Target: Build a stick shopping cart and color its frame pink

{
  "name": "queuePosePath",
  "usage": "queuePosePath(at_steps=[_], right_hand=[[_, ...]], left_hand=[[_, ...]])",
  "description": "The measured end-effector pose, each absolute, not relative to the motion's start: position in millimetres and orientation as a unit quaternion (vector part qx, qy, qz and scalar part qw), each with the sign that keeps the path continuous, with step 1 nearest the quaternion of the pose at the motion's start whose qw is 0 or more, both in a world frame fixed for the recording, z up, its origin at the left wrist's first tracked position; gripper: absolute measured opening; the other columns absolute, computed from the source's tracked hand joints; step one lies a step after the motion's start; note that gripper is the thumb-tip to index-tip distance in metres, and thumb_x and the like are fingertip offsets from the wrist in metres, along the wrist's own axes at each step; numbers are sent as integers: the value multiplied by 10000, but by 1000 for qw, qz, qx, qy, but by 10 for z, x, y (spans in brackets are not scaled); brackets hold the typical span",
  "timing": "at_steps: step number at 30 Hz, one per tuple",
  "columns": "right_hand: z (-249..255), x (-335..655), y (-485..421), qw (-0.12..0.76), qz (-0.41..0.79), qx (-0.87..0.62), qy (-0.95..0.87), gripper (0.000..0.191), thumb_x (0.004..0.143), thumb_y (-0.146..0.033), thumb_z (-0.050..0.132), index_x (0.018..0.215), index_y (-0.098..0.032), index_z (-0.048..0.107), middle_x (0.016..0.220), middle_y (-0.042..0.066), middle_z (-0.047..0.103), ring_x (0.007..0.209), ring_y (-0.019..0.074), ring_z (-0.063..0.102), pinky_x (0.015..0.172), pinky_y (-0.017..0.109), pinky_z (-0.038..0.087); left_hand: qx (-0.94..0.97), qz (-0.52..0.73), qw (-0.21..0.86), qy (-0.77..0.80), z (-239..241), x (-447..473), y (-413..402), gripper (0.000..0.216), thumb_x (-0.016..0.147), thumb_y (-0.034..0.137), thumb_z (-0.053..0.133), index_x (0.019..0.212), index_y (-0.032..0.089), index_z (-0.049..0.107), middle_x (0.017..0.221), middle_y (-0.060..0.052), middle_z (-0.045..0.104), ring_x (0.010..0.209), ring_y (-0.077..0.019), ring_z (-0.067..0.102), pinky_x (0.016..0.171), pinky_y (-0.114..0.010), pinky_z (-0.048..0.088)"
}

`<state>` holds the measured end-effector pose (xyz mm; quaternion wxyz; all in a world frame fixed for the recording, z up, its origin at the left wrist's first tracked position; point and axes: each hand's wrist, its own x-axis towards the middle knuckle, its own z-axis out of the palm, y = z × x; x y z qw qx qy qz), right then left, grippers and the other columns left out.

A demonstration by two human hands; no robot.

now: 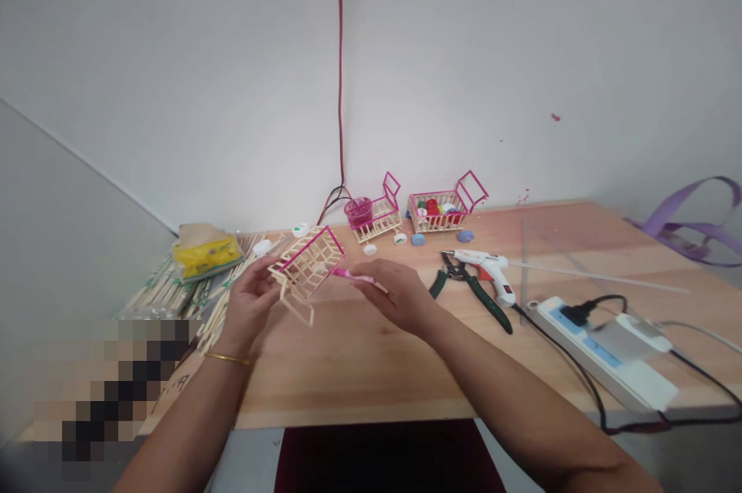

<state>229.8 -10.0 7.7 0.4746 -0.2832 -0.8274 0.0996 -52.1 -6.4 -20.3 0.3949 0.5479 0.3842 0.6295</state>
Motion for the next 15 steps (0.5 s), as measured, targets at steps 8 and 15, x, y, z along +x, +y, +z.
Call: queuePosePath(at_steps=[8, 15], right_hand=[[55, 2216, -178, 459, 145, -229, -846, 160, 943, -211, 563, 1088, -200, 631, 899, 72, 735, 805, 153, 697, 715, 243, 541], [45, 2388, 6, 484, 83, -349, -798, 173, 949, -246, 542, 1056, -196, 668, 981, 89, 766, 895, 190, 729, 789, 285, 559]], left_hand=[[558, 626, 389, 381, -206, -521, -64, 473, 625, 166, 856, 1071, 231, 710, 1022, -49, 720, 898, -171, 687, 714, -226, 571], [569, 625, 383, 372, -240, -542, -47, 471, 629, 188, 856, 1076, 224, 712, 1027, -58, 713, 874, -170, 688, 715, -235, 574]])
